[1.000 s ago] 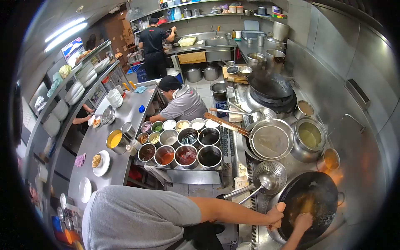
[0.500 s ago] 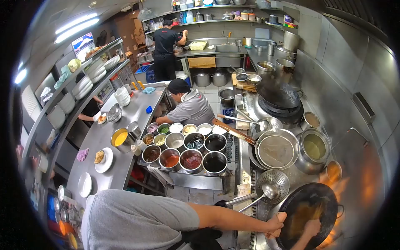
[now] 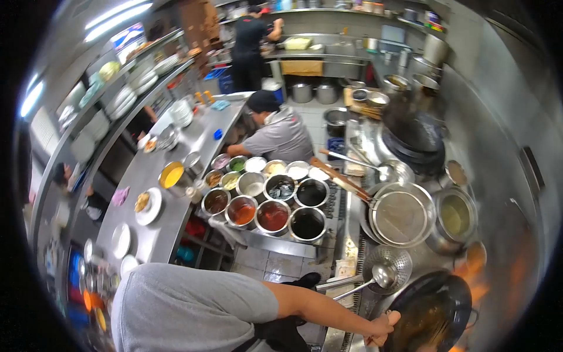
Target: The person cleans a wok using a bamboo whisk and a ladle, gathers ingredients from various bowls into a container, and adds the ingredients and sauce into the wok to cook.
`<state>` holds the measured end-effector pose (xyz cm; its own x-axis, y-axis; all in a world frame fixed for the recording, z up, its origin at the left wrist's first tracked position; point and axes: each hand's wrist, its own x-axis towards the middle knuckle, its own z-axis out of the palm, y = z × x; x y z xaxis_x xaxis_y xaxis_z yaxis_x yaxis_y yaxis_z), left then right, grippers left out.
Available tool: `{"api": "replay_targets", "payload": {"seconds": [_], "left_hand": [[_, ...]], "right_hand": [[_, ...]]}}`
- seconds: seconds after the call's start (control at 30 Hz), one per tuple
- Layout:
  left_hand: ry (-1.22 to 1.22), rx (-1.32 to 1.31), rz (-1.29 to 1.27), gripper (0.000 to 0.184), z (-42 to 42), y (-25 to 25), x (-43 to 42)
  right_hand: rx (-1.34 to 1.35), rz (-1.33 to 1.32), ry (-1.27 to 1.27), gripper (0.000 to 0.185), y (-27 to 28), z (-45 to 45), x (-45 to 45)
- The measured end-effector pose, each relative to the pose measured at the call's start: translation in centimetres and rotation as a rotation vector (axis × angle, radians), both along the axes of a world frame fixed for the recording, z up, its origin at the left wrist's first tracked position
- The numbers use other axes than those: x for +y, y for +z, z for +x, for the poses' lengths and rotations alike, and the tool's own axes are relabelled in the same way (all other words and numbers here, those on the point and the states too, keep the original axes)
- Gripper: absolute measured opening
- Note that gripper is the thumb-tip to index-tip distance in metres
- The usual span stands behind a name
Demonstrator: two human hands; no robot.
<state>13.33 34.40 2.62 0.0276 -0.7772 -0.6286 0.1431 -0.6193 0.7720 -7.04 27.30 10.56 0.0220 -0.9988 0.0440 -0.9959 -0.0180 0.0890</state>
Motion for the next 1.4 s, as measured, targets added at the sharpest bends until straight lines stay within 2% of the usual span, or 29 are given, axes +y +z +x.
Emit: {"api": "replay_targets", "payload": {"seconds": [0.03,0.07,0.13,0.2,0.23,0.3,0.37,0.47,0.5,0.53,0.57,0.6,0.63,0.73,0.8,0.9,0.97,1.0,1.03,1.07,1.1,1.13,1.17,1.2,1.23,1.27,1.3,1.33,1.4], "left_hand": [[-0.035,0.016,-0.007,0.075,0.1,0.6,0.1],[-0.024,0.080,0.033,0.072,0.4,0.7,0.3],[0.007,0.140,0.100,0.067,0.6,2.1,1.0],[0.061,0.193,0.131,0.064,-1.5,-2.6,-0.1],[-0.030,0.154,0.120,0.078,-0.5,-0.8,0.3],[-0.012,0.064,0.094,0.077,-1.4,-3.0,-0.4],[-0.003,-0.040,0.049,0.073,-2.3,-5.7,-1.1],[-0.021,0.013,0.136,0.073,-0.6,-0.4,-0.1],[-0.007,0.045,0.163,0.067,-0.5,0.1,0.1],[0.001,0.019,0.116,0.061,-0.9,-2.3,-0.4],[0.008,0.001,0.069,0.056,-1.7,-4.5,-0.8],[0.161,-0.054,0.026,0.050,-1.4,-1.2,0.4],[0.115,-0.027,0.033,0.048,-1.2,-0.6,0.4],[0.040,0.009,-0.035,0.040,-1.4,-3.9,-0.3],[0.014,-0.067,-0.025,0.039,-1.1,-3.1,0.0],[-0.072,-0.049,-0.023,0.045,-0.7,-4.0,-0.5],[-0.080,-0.211,-0.137,0.042,-0.1,-0.4,0.1],[-0.108,-0.224,-0.169,0.042,-1.1,-4.7,-0.6],[-0.016,-0.093,-0.156,0.050,-1.3,-4.2,-0.1],[-0.081,0.014,-0.175,0.056,-1.4,-7.4,-0.8],[-0.104,0.045,-0.085,0.049,-1.8,-11.0,-1.5],[-0.114,-0.024,-0.099,0.049,-1.2,-10.3,-1.0],[-0.119,-0.092,-0.126,0.049,-0.5,-9.1,-0.7],[-0.117,-0.103,-0.130,0.039,-0.1,-3.7,0.2],[-0.032,0.051,-0.152,0.034,-0.1,-2.7,0.4],[0.000,0.179,-0.146,0.033,-0.2,-4.8,0.0],[-0.009,0.160,-0.129,0.032,-0.3,-6.1,-0.3],[-0.010,0.137,-0.118,0.030,-0.4,-7.1,-0.7],[-0.021,0.247,-0.032,0.031,0.0,-4.3,-0.2]], "right_hand": [[0.008,0.046,-0.050,0.031,-1.4,0.1,-3.0],[-0.047,-0.103,-0.040,0.021,-4.9,-0.1,-5.3],[0.043,-0.157,0.013,0.021,-6.1,2.8,-5.6],[0.010,-0.069,0.061,0.020,-6.4,4.3,-3.2],[0.004,-0.052,0.096,0.022,-6.9,4.5,-1.5],[0.068,0.070,0.163,0.018,-2.0,6.5,5.8],[0.038,0.291,0.251,0.029,4.8,6.3,11.1],[0.154,0.235,-0.014,0.027,0.2,-2.0,8.2],[0.144,-0.018,-0.091,0.020,-3.5,-4.5,5.2],[0.095,-0.147,-0.013,0.025,-6.2,-8.2,1.8],[-0.049,-0.138,-0.094,0.024,-5.4,-7.0,-0.9],[-0.038,-0.115,-0.033,0.022,-6.5,-6.7,-3.9],[-0.129,-0.137,-0.017,0.019,-8.0,-5.8,-5.8],[-0.163,-0.050,-0.102,0.020,-2.7,4.9,-3.3],[-0.139,0.030,-0.064,0.022,-3.2,7.2,-1.0],[-0.071,0.093,0.222,0.027,-0.3,6.6,7.3],[-0.027,0.227,0.121,0.028,0.6,4.1,11.0],[0.049,0.235,0.114,0.028,0.0,2.1,11.5],[0.061,0.149,0.096,0.027,-2.7,-1.2,10.7],[0.045,0.108,0.124,0.025,-3.0,-3.6,9.3],[0.065,0.058,0.047,0.025,-5.0,-6.2,6.9],[-0.030,-0.076,-0.038,0.022,-3.2,-5.6,4.7],[-0.161,0.049,-0.242,0.024,-0.8,-3.8,1.8],[-0.209,0.074,-0.387,0.027,-0.6,-2.3,-0.8],[-0.268,0.127,-0.422,0.030,-1.4,-1.4,-3.2],[-0.276,0.111,-0.355,0.030,-2.7,0.4,-4.2],[-0.374,0.038,-0.292,0.035,-5.3,1.9,-4.8],[-0.388,0.121,-0.302,0.034,-5.6,4.3,-4.8],[-0.325,0.025,-0.199,0.033,-5.7,8.0,-1.8]]}}
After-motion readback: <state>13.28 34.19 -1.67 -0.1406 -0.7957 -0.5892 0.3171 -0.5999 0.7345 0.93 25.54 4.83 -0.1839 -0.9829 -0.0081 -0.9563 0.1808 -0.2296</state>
